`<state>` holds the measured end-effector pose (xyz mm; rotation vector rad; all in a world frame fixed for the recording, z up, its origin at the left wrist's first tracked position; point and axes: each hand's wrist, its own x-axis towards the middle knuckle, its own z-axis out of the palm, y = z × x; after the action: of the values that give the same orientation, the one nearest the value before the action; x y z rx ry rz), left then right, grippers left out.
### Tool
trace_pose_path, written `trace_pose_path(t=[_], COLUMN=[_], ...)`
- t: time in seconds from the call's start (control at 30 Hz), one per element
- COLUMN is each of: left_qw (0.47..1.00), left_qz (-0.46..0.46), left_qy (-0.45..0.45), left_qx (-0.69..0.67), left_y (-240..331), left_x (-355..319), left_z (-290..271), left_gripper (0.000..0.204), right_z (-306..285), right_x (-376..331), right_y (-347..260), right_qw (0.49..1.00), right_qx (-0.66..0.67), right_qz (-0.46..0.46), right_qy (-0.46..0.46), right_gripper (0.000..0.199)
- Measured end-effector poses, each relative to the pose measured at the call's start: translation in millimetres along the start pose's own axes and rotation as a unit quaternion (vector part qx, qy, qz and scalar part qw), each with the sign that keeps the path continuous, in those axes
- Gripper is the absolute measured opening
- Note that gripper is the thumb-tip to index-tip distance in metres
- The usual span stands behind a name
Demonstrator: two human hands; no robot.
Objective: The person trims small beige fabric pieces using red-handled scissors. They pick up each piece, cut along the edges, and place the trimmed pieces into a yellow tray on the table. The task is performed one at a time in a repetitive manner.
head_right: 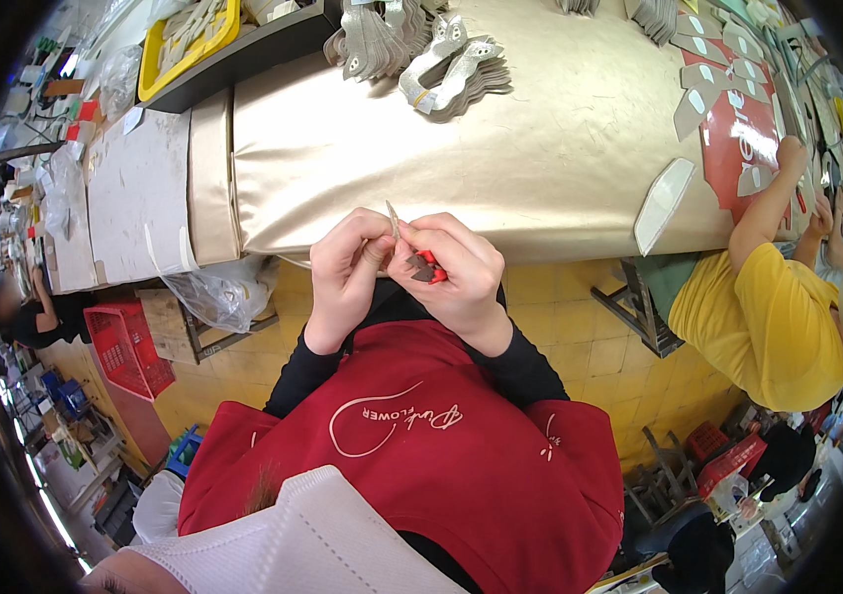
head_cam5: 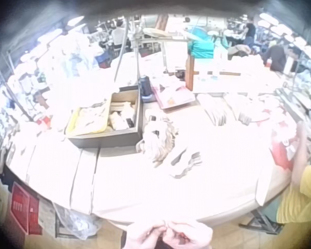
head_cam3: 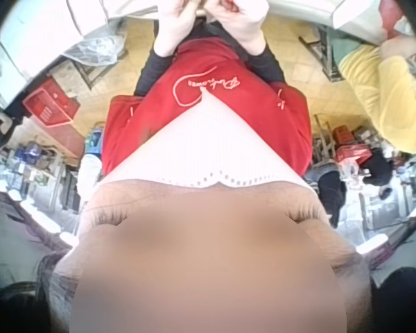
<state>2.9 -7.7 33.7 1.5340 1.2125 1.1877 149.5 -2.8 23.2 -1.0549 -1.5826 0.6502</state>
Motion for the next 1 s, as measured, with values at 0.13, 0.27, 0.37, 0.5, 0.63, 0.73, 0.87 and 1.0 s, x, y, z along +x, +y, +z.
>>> trace_pose_path(t=[0.13,0.27,0.37,0.5,0.63,0.73,0.87,1.0], left_qw=[1.000,0.997,0.989,0.998,0.998,0.999,0.999,0.999], left_qz=[0.002,-0.054,-0.107,-0.047,-0.053,-0.010,0.008,0.005], left_qy=[-0.013,0.014,0.013,0.017,-0.030,-0.025,-0.017,-0.016], left_qx=[0.025,-0.043,-0.105,-0.030,0.024,0.043,0.044,0.048], left_y=[0.4,-7.9,-12.8,-14.0,-6.5,-3.8,-1.8,-1.9], left_x=[0.9,-0.2,-1.8,2.1,2.9,4.7,3.4,3.1], left_z=[0.7,5.3,5.9,6.1,9.5,12.0,15.0,17.7], left_gripper=[0.003,0.002,0.002,0.001,0.005,0.008,0.005,0.005], right_z=[6.9,7.2,2.8,-2.9,-1.3,-1.0,0.0,2.1], right_x=[-4.2,-3.0,1.9,3.9,-0.1,-3.4,-8.4,-10.4], right_y=[2.3,4.0,5.2,3.4,5.2,9.4,11.2,10.6], right_qw=[0.999,0.991,0.990,0.992,0.996,0.998,0.999,0.999], right_qx=[0.019,0.066,0.078,0.015,-0.057,-0.048,-0.050,-0.037], right_qz=[0.029,0.116,0.119,0.117,0.047,0.019,0.003,0.018], right_qy=[0.038,0.006,-0.017,-0.046,-0.044,-0.044,-0.013,0.020], right_gripper=[0.010,0.007,0.010,0.024,0.036,0.039,0.033,0.024])
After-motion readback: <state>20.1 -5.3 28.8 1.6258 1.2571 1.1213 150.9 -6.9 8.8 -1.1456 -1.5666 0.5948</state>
